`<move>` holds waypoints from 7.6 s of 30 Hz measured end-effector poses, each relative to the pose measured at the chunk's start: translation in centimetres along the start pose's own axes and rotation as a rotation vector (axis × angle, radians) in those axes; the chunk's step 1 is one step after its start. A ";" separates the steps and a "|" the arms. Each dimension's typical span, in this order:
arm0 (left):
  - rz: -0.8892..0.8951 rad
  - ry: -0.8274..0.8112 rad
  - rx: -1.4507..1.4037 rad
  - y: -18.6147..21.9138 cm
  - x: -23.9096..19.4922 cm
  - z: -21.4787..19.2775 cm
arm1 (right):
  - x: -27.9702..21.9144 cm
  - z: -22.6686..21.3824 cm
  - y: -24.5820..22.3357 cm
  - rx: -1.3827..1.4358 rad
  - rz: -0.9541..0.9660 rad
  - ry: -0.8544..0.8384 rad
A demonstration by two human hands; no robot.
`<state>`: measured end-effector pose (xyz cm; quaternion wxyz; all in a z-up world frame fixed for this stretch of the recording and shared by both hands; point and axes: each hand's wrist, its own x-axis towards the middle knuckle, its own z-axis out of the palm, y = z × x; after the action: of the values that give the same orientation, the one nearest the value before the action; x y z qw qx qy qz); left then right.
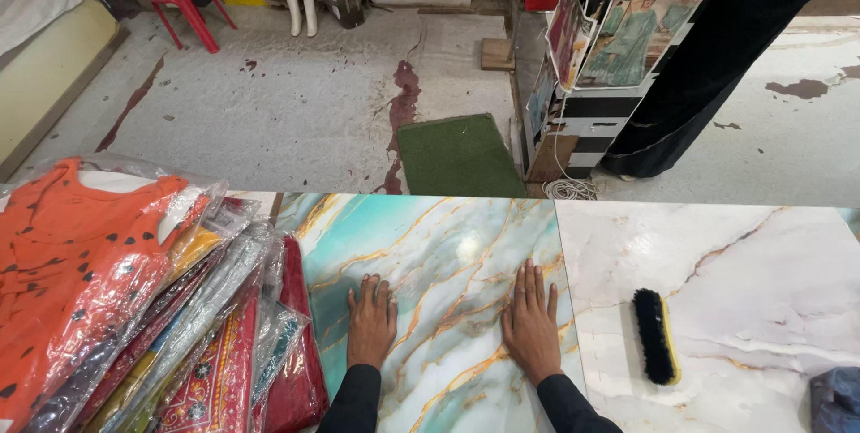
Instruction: The person wipes the plastic-wrapped surfaces of several folded garments on a marble-patterned counter using a dark cloth. They handle each item one at a time, wiping the top and sides, then move it to a growing stack on the right. The sequence includes orange, yellow, maroon, red, blue, silver, green, and pink garments.
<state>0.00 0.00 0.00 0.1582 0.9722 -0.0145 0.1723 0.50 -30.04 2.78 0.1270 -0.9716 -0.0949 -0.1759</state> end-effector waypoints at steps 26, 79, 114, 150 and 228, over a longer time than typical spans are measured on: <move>-0.033 -0.059 -0.101 2.3 8.7 -12.1 | 0.4 -0.3 10.4 0.011 0.224 -0.193; -0.518 -0.280 -0.314 11.3 4.2 2.0 | -7.3 -15.5 32.7 -0.112 0.508 0.474; -0.661 -0.480 -1.539 4.9 -2.2 -1.6 | 5.7 -3.0 6.0 0.162 -0.281 -0.219; -0.751 -0.419 -1.464 5.5 -1.6 -0.9 | -1.2 -4.6 19.2 0.498 0.617 0.243; 0.129 -0.463 -0.155 8.9 -2.2 -1.4 | 2.7 -3.2 13.6 0.165 0.272 -0.225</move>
<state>-3.22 -8.12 3.21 0.2135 0.9677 -0.1254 -0.0468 5.12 -43.49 3.73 0.2173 -0.9753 0.0095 -0.0391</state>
